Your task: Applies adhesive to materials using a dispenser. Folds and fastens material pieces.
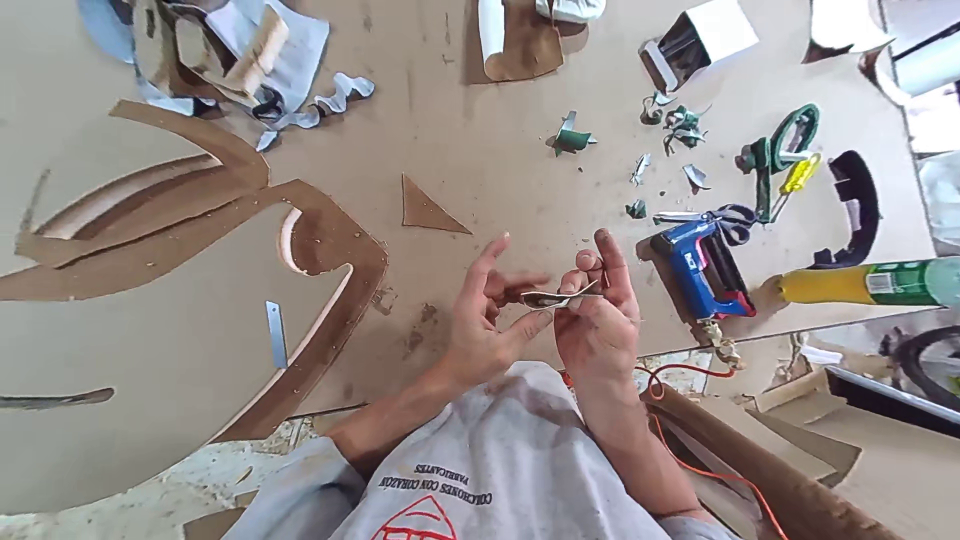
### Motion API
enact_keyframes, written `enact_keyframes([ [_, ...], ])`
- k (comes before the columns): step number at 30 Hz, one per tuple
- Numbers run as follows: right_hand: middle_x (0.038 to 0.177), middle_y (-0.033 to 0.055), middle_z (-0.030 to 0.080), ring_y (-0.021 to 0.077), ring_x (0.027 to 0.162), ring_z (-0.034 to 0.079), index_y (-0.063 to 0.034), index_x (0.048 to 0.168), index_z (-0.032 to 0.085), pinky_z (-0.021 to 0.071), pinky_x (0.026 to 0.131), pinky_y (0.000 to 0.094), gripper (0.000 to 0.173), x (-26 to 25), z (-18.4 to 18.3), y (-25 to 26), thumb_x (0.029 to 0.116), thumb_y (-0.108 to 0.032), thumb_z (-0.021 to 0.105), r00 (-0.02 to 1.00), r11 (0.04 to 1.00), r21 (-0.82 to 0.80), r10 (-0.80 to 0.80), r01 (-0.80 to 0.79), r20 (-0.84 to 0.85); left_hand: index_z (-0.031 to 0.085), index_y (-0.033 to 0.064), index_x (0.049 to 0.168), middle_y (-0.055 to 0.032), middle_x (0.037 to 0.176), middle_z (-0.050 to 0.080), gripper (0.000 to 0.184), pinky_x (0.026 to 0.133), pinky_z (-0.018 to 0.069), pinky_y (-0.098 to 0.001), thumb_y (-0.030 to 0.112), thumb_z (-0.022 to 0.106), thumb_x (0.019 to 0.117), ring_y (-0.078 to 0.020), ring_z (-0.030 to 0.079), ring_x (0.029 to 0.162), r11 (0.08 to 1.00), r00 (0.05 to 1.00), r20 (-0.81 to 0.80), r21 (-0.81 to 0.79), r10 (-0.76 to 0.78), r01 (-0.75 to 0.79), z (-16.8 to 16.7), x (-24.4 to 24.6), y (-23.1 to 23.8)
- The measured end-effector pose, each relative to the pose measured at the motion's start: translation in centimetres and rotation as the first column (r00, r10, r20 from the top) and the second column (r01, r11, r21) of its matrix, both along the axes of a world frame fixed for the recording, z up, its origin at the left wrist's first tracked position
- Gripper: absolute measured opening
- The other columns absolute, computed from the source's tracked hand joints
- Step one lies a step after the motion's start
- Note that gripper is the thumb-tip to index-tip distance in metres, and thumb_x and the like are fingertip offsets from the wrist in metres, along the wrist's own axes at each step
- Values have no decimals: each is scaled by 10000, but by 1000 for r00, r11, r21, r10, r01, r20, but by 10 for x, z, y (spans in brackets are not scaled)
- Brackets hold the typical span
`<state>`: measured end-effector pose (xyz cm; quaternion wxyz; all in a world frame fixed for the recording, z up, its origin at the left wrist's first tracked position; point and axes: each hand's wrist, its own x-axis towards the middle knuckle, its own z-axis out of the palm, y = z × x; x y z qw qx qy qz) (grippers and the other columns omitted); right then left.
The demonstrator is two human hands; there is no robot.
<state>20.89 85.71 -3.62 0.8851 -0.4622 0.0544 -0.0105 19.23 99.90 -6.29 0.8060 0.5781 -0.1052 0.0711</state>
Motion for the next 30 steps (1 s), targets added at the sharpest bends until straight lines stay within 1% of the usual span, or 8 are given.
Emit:
enact_keyframes([
  [4, 1045, 23, 609, 81, 818, 638, -32, 1506, 344, 582, 740, 251, 748, -4, -4, 4, 796, 94, 540, 998, 993, -113, -15, 22, 60, 349, -52, 1485, -130, 1079, 760, 751, 919, 625, -393, -65, 762, 857, -217, 746, 1001, 999, 999, 10, 21, 30, -30, 0, -3, -6],
  [9, 1052, 15, 602, 75, 836, 629, 15, 1503, 303, 571, 723, 241, 753, -11, -5, 13, 803, 63, 574, 979, 941, -310, -79, 136, 189, 382, -39, 1419, -69, 939, 741, 664, 763, 614, -311, -126, 663, 824, -146, 724, 850, 984, 988, -150, -166, 35, -60, 6, -2, -14],
  [11, 1052, 7, 602, 68, 851, 629, 34, 1490, 299, 571, 730, 234, 753, -12, -8, 15, 791, 64, 576, 964, 915, -357, -103, 188, 245, 409, -29, 1409, -53, 876, 725, 654, 748, 619, -309, -146, 648, 811, -135, 717, 795, 961, 965, -262, -270, -12, -62, 9, 1, -16],
  [14, 1054, -3, 607, 62, 845, 634, 25, 1478, 309, 579, 733, 235, 727, -13, -9, 16, 803, 68, 578, 946, 898, -375, -115, 229, 303, 434, -25, 1387, -30, 841, 699, 631, 729, 617, -302, -150, 630, 800, -125, 703, 764, 952, 951, -307, -300, -37, -60, 11, 2, -16],
  [19, 1042, -2, 612, 55, 836, 622, 31, 1466, 320, 564, 722, 222, 704, -13, -6, 15, 806, 79, 560, 944, 901, -371, -108, 226, 311, 445, -22, 1331, -49, 916, 737, 569, 731, 611, -285, -173, 624, 812, -126, 720, 817, 958, 975, -223, -281, -11, -53, 11, 0, -18],
  [24, 1010, 7, 602, 72, 802, 619, 14, 1441, 354, 560, 697, 235, 675, -11, -4, 17, 793, 91, 526, 964, 928, -315, -128, 200, 235, 496, 15, 1241, -59, 912, 744, 493, 752, 614, -304, -184, 615, 806, -141, 727, 829, 952, 981, -194, -297, 20, -78, 12, 2, -21],
  [26, 1009, 15, 603, 82, 800, 631, 7, 1446, 353, 569, 690, 244, 684, -9, -2, 17, 788, 95, 518, 976, 949, -258, -141, 181, 167, 510, 13, 1221, -52, 930, 750, 469, 750, 614, -293, -176, 624, 807, -130, 727, 845, 968, 989, -135, -232, 63, -93, 11, 3, -22],
  [30, 975, 10, 604, 57, 725, 624, -36, 1402, 411, 563, 632, 211, 647, -2, 4, 11, 773, 103, 475, 990, 990, -43, -135, 133, -41, 551, 20, 1249, -64, 993, 769, 467, 828, 625, -306, -117, 713, 834, -140, 739, 925, 991, 980, 157, 18, 126, -131, -1, 4, -22],
])
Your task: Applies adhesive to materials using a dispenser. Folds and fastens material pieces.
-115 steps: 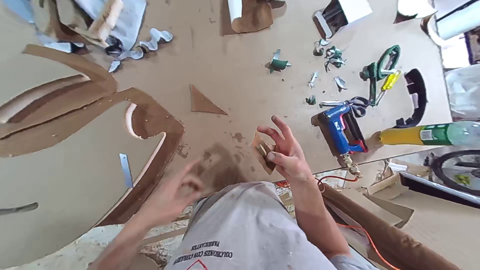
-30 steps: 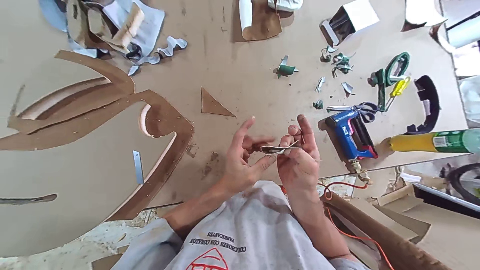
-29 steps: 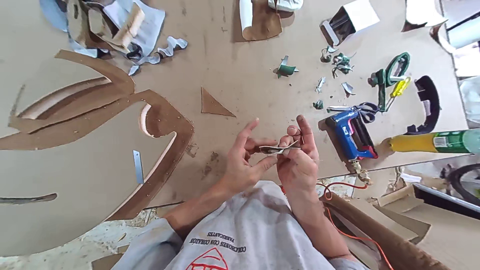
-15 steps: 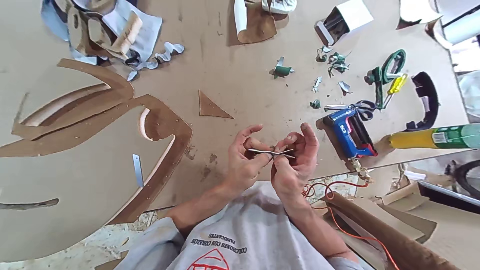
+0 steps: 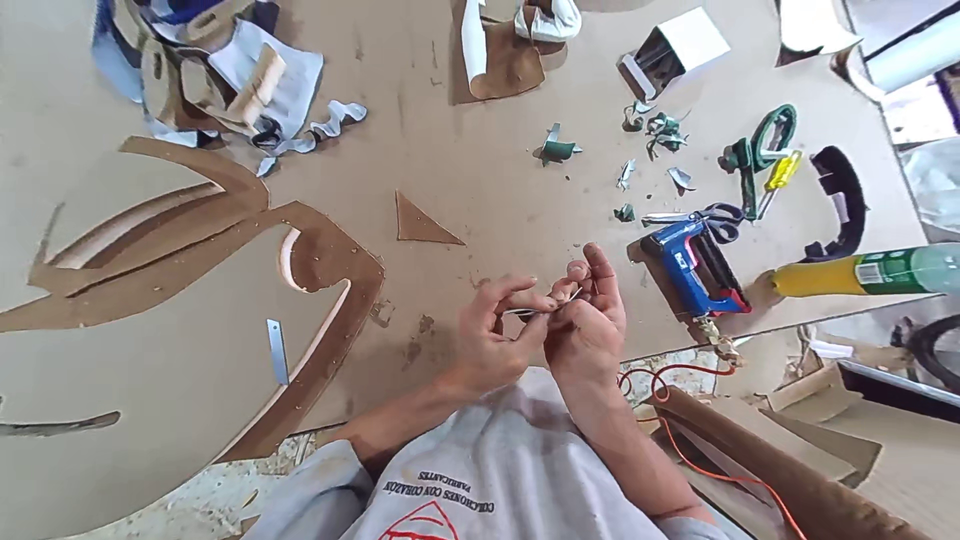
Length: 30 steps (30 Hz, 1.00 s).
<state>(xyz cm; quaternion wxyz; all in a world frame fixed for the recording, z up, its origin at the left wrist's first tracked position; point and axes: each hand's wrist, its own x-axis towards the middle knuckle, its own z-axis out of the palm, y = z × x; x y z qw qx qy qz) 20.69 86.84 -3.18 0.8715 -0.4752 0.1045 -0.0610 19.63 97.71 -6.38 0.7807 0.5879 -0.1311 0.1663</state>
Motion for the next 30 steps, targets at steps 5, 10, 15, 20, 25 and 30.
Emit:
enact_keyframes([
  [5, 894, 22, 629, 68, 685, 623, -37, 1307, 497, 575, 650, 233, 492, 2, 2, -9, 836, 90, 430, 987, 973, 226, 77, -45, -138, 518, 54, 1313, -61, 994, 768, 457, 895, 627, -332, -6, 732, 914, -144, 747, 947, 989, 989, 149, 148, 4, -26, -5, 6, 2],
  [10, 1048, 77, 670, 98, 782, 672, -3, 1351, 477, 587, 672, 232, 520, -3, 5, -14, 848, 70, 584, 985, 959, 230, 173, -168, -3, 477, -20, 1356, -49, 978, 747, 519, 768, 632, -298, -12, 730, 903, -121, 725, 855, 997, 993, -107, -62, -58, 52, 17, 7, 6],
  [15, 1298, 19, 589, 90, 967, 648, -102, 1493, 384, 595, 804, 256, 712, -10, 5, -26, 896, -176, 764, 894, 892, -431, 300, -138, 333, 428, 21, 1376, -41, 958, 736, 546, 701, 626, -271, -46, 707, 911, -115, 720, 806, 963, 968, -191, -243, -163, 114, 30, 4, 9],
  [20, 1308, 57, 548, 102, 954, 660, -227, 1510, 428, 618, 820, 263, 716, -12, 8, -32, 890, -30, 728, 823, 734, -677, 353, 51, 445, 425, 4, 1357, -42, 956, 735, 527, 666, 616, -257, -33, 710, 915, -108, 714, 776, 968, 956, -238, -219, -173, 120, 34, 1, 10],
  [25, 1182, 48, 645, 106, 961, 676, -177, 1435, 486, 610, 845, 261, 600, -15, 2, -48, 901, -64, 735, 788, 686, -726, 417, 54, 453, 373, 22, 1475, -62, 1026, 737, 638, 728, 628, -293, 27, 715, 937, -134, 719, 836, 945, 927, -198, -142, -318, 294, 28, -3, 22],
  [30, 1133, 44, 656, 108, 997, 669, -167, 1434, 484, 597, 880, 258, 574, -23, -2, -70, 919, -52, 711, 696, 586, -807, 550, 72, 461, 350, -5, 1530, -54, 1082, 726, 685, 887, 596, -310, 109, 707, 956, -119, 696, 974, 864, 849, -211, 39, -484, 502, 30, -1, 35],
])
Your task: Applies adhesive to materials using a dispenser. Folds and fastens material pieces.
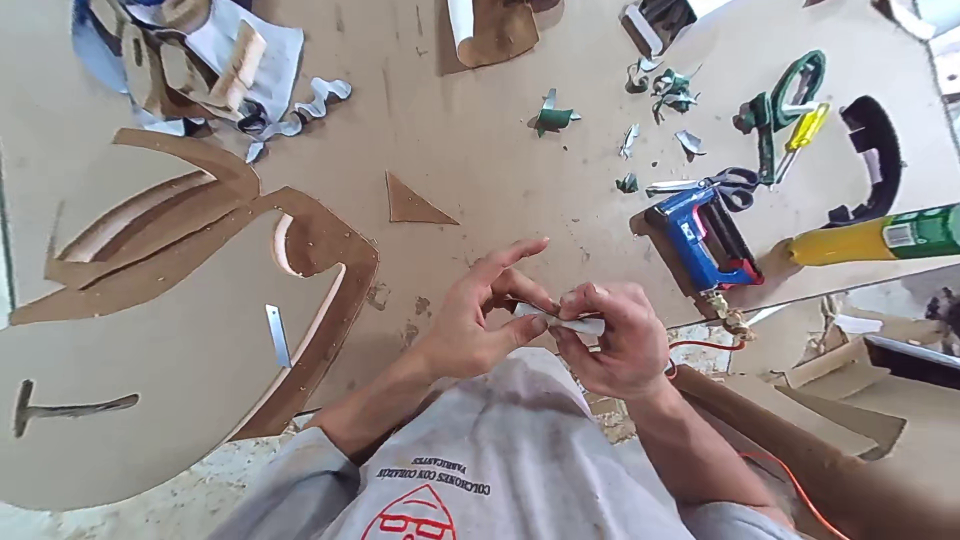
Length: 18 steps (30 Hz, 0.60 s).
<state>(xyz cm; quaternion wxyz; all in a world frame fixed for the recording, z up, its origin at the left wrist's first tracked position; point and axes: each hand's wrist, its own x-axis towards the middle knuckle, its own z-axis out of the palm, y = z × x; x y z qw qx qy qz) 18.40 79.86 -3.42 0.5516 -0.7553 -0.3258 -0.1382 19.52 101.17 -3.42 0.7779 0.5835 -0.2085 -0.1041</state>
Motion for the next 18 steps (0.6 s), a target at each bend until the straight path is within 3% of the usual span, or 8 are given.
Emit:
enact_keyframes([
  [3, 1174, 61, 639, 114, 1025, 667, -159, 1452, 456, 592, 896, 253, 594, -3, -2, -6, 925, -24, 693, 997, 998, -14, 56, -56, 43, 364, 34, 1540, -36, 1043, 722, 727, 918, 596, -315, 68, 743, 920, -113, 700, 976, 995, 997, 13, 53, -81, 81, 1, 4, -1],
  [6, 1170, 43, 641, 118, 1010, 670, -225, 1507, 383, 590, 883, 257, 685, -3, -10, -10, 925, -36, 691, 998, 998, 17, 55, -56, 23, 357, 42, 1544, -39, 1039, 731, 730, 887, 607, -307, 58, 741, 923, -109, 705, 949, 986, 992, 101, 156, -74, 58, 1, 5, -3],
  [13, 1134, 25, 643, 130, 994, 674, -262, 1471, 417, 601, 876, 310, 673, 6, -42, -14, 911, -30, 707, 987, 984, 170, -29, 56, -159, 518, 108, 1407, -33, 1034, 768, 537, 879, 621, -313, 2, 730, 924, -118, 737, 941, 960, 934, 321, 178, 153, -219, -30, 1, -23],
  [15, 1172, 47, 629, 148, 996, 673, -213, 1469, 424, 609, 851, 336, 665, 10, -57, -19, 892, -2, 679, 957, 981, 187, 0, 57, -290, 569, 65, 1304, -58, 1000, 772, 409, 868, 628, -322, 12, 728, 930, -128, 745, 933, 931, 896, 393, 202, 208, -305, -52, 1, -32],
  [18, 1173, 88, 643, 173, 991, 674, -24, 1443, 477, 613, 844, 366, 609, 20, -82, -35, 866, 54, 654, 866, 973, 228, 89, 30, -492, 652, -24, 1195, -114, 990, 772, 268, 856, 639, -345, 17, 712, 937, -154, 752, 923, 885, 858, 467, 280, 212, -371, -87, 1, -44],
])
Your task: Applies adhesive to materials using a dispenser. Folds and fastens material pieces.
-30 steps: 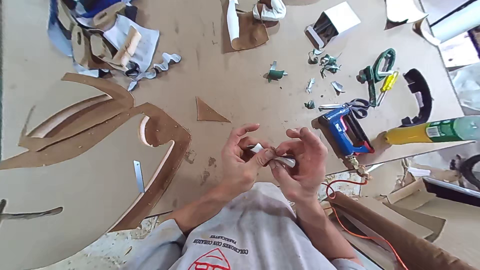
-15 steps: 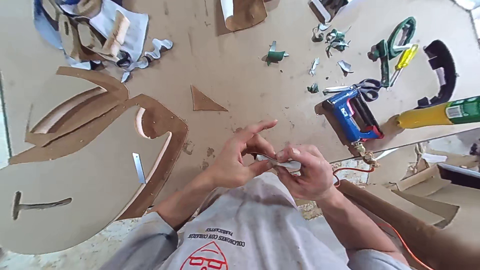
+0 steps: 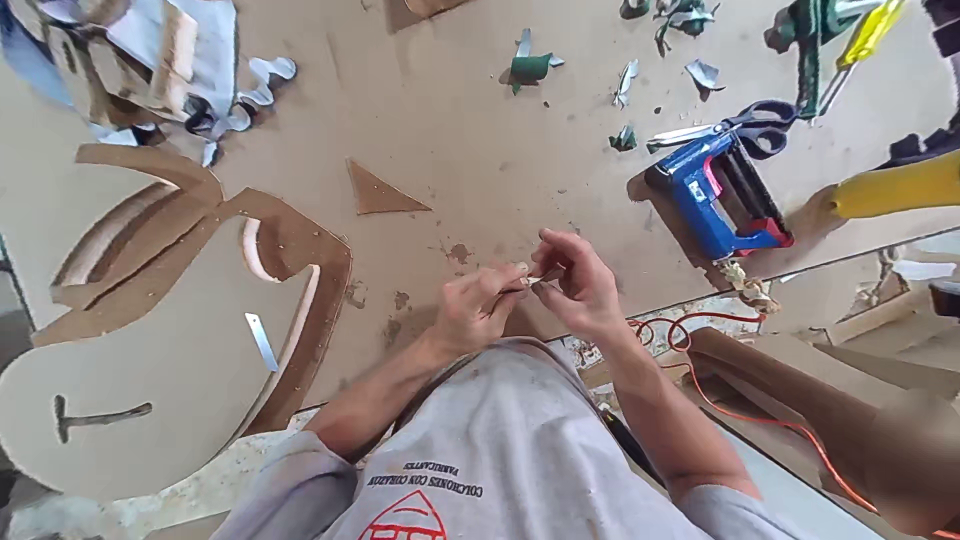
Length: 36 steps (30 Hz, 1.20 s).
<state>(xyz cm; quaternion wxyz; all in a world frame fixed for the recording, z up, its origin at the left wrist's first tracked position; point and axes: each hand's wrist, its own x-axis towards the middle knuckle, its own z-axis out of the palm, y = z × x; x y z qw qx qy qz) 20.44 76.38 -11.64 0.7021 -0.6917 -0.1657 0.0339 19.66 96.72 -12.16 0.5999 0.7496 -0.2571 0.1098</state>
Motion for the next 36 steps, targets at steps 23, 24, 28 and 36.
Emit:
enact_keyframes([
  [23, 1171, 141, 700, 256, 1023, 702, -17, 1430, 525, 614, 852, 423, 648, 21, -66, -42, 812, -3, 719, 970, 819, -570, 81, 66, 228, 668, 86, 1329, -115, 1152, 761, 339, 988, 567, -380, 34, 553, 1015, -262, 718, 1107, 762, 933, 295, 647, -206, -37, -74, 14, -25],
  [24, 1211, 161, 672, 252, 1039, 693, -17, 1400, 561, 618, 856, 420, 621, 21, -61, -46, 802, -12, 727, 977, 823, -561, 38, 89, 211, 658, 84, 1342, -116, 1177, 755, 349, 1000, 564, -384, 38, 545, 1015, -267, 712, 1132, 750, 929, 286, 662, -236, -13, -72, 14, -23],
  [28, 1425, 246, 532, 316, 1263, 579, 14, 1349, 605, 538, 1013, 450, 509, 32, -15, -101, 888, -189, 677, 875, 501, -732, -395, 462, 281, 604, 90, 1404, -128, 1297, 708, 385, 1064, 523, -400, 139, 496, 1037, -287, 671, 1220, 708, 917, 225, 701, -330, 83, -70, 16, -17],
  [36, 1456, 337, 466, 537, 1322, 478, -72, 1616, 258, 417, 1028, 704, 859, 59, -26, -165, 951, -428, 668, 743, 53, -984, -663, 170, 93, 565, 80, 1443, -174, 1435, 611, 426, 1135, 462, -453, 239, 407, 1080, -330, 576, 1351, 644, 905, 75, 727, -420, 238, -67, 16, -6],
])
